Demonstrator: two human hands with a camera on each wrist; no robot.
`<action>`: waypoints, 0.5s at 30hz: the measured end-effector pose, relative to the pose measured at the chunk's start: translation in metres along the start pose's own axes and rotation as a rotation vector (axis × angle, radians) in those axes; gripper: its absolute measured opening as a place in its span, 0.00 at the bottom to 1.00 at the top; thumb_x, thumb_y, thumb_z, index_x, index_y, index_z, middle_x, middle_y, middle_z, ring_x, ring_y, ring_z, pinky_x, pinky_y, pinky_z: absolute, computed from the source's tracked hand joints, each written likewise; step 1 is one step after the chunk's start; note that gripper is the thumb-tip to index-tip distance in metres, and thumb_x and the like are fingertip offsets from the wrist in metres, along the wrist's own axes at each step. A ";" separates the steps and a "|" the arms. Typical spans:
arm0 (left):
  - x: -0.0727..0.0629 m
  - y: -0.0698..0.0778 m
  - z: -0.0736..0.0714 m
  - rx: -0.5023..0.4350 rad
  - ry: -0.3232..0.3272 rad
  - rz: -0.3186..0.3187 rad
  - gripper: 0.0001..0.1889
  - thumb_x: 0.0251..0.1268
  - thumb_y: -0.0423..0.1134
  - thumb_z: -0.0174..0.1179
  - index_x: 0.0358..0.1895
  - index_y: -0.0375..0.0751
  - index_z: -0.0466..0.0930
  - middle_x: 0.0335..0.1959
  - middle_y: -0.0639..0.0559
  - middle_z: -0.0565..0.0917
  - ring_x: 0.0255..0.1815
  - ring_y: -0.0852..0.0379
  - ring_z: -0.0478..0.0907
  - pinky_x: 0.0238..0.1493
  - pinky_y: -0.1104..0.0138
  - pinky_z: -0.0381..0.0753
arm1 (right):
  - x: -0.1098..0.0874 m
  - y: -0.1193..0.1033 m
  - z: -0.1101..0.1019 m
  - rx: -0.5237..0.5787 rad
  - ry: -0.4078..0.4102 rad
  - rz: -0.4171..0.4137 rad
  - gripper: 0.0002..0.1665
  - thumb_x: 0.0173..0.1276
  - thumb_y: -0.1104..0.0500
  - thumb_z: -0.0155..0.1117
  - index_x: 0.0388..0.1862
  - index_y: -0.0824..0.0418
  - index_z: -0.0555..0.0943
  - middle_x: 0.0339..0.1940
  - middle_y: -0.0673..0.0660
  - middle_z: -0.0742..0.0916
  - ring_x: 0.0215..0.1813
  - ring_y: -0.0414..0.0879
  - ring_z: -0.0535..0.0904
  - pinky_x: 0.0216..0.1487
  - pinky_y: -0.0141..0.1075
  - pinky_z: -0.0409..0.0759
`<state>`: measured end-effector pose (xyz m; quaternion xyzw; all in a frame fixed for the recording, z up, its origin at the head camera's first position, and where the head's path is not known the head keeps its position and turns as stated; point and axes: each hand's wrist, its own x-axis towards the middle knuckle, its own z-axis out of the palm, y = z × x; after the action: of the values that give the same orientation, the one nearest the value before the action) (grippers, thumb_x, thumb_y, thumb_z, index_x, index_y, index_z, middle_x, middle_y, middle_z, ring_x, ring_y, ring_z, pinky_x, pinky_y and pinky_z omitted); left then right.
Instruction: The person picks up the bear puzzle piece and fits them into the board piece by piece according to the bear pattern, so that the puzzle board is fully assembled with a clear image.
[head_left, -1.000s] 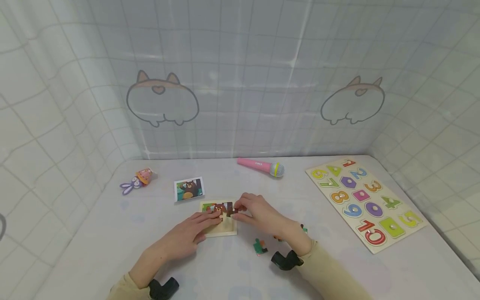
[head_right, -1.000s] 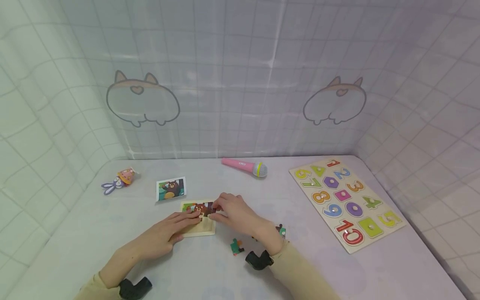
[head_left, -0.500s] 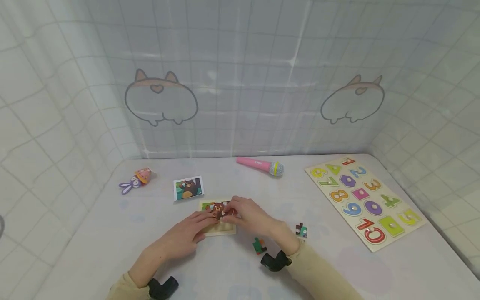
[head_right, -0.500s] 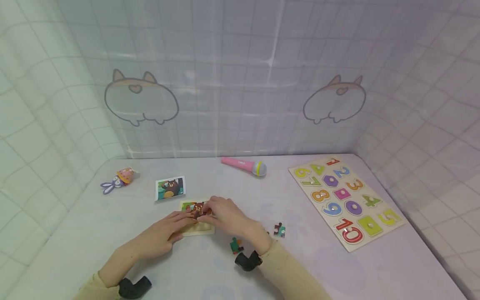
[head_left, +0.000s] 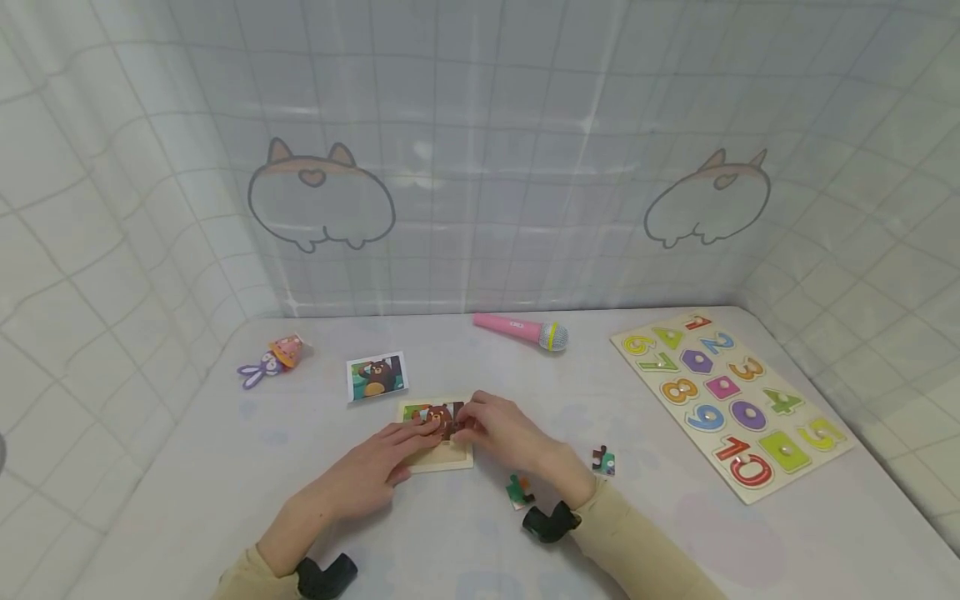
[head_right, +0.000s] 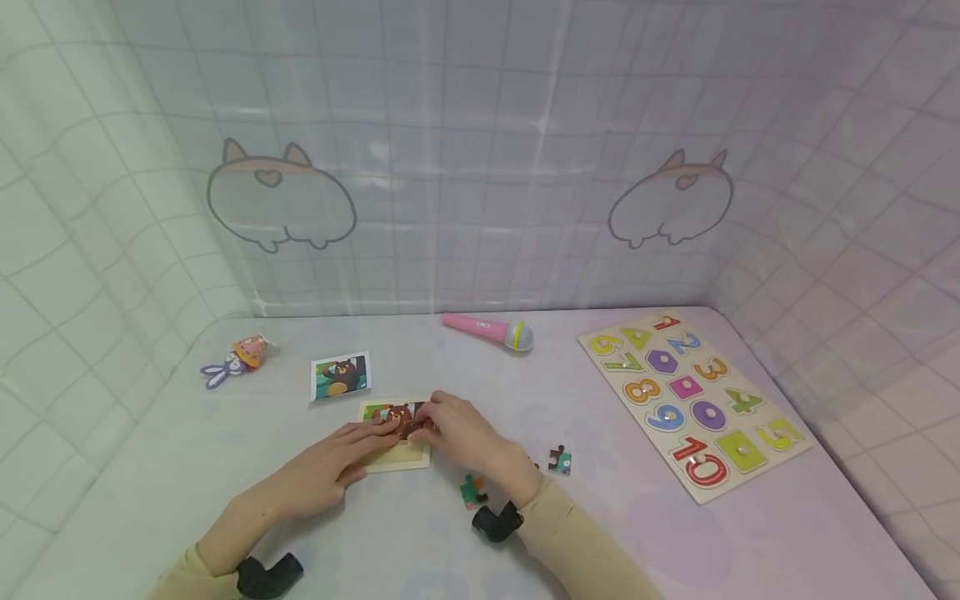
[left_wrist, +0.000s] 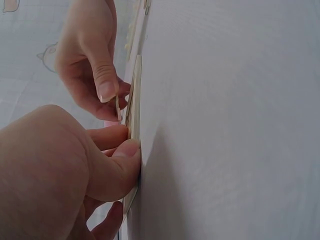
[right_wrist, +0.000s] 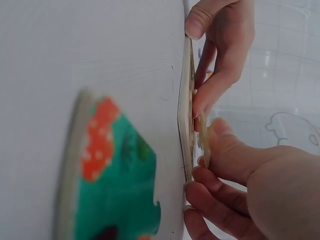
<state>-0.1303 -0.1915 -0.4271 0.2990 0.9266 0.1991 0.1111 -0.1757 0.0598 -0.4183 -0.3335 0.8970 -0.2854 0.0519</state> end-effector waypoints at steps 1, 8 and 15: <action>0.000 0.000 0.000 0.001 0.002 -0.001 0.28 0.70 0.30 0.56 0.72 0.51 0.70 0.77 0.54 0.65 0.78 0.44 0.59 0.77 0.45 0.58 | 0.000 0.000 0.000 -0.001 0.002 -0.008 0.15 0.71 0.49 0.65 0.47 0.58 0.84 0.38 0.47 0.81 0.38 0.36 0.74 0.42 0.26 0.77; 0.001 0.004 -0.001 -0.012 0.012 -0.064 0.30 0.71 0.31 0.56 0.75 0.51 0.64 0.75 0.47 0.67 0.76 0.42 0.63 0.73 0.43 0.64 | 0.000 0.001 0.002 -0.045 0.011 -0.042 0.15 0.69 0.50 0.68 0.49 0.58 0.84 0.40 0.48 0.81 0.37 0.37 0.73 0.41 0.26 0.77; 0.001 0.006 -0.002 0.007 -0.006 -0.055 0.32 0.72 0.32 0.55 0.77 0.51 0.62 0.76 0.48 0.66 0.77 0.42 0.61 0.75 0.43 0.61 | 0.001 0.003 0.005 -0.058 0.036 -0.066 0.15 0.67 0.52 0.70 0.48 0.59 0.83 0.39 0.50 0.80 0.36 0.37 0.73 0.39 0.27 0.77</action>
<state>-0.1285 -0.1875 -0.4231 0.2743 0.9349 0.1917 0.1184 -0.1766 0.0591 -0.4240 -0.3590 0.8942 -0.2669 0.0168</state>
